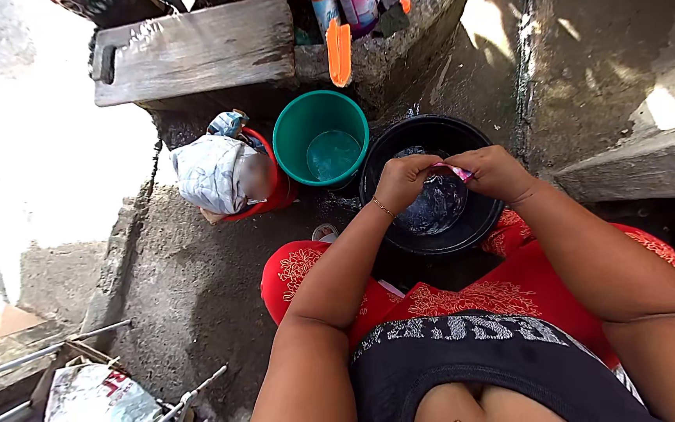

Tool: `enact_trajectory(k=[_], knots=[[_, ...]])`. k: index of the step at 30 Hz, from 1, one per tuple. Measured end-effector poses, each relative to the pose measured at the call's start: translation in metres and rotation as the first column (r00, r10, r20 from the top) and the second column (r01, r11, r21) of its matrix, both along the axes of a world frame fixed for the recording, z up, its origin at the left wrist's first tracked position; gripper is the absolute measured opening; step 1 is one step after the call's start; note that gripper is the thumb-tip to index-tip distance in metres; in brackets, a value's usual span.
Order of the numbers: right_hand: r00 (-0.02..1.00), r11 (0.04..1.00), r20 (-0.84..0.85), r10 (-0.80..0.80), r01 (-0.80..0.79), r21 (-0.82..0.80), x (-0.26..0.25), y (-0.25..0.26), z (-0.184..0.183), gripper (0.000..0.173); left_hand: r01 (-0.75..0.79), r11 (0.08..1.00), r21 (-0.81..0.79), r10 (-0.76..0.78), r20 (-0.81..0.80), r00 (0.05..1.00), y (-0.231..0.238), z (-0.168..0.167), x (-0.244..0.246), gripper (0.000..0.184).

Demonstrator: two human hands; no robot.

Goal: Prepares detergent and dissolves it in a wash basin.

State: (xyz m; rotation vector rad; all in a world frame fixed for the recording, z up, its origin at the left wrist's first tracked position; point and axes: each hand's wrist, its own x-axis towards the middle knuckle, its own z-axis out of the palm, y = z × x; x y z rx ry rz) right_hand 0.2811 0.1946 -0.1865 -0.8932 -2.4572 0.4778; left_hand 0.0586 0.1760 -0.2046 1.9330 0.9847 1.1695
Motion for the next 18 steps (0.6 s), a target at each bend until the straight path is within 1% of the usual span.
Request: enact_trajectory(k=[6, 10, 13, 16, 18], knots=[[1.0, 0.998, -0.027, -0.01, 0.009, -0.057, -0.001, 0.0, 0.0, 0.021, 0.001, 1.0, 0.008, -0.001, -0.002, 1.0, -0.001, -0.003, 0.001, 0.019], [0.997, 0.996, -0.029, -0.066, 0.064, -0.055, -0.005, -0.001, -0.005, 0.032, 0.002, 1.0, 0.013, -0.002, 0.012, 1.0, -0.003, -0.003, 0.004, 0.017], [0.996, 0.996, -0.011, -0.084, 0.084, -0.027, -0.007, -0.002, -0.011, 0.024, -0.006, 1.0, -0.006, 0.006, 0.015, 1.0, -0.005, -0.007, 0.007, 0.018], [0.996, 0.996, -0.009, -0.086, 0.086, -0.023, -0.008, -0.003, -0.012, 0.02, -0.014, 1.0, -0.01, 0.014, 0.019, 1.0, -0.004, -0.009, 0.007, 0.019], [0.996, 0.996, -0.021, -0.088, 0.087, -0.021, -0.008, -0.003, -0.014, 0.02, -0.021, 1.0, -0.018, 0.022, 0.027, 0.999, -0.005, -0.009, 0.008, 0.018]])
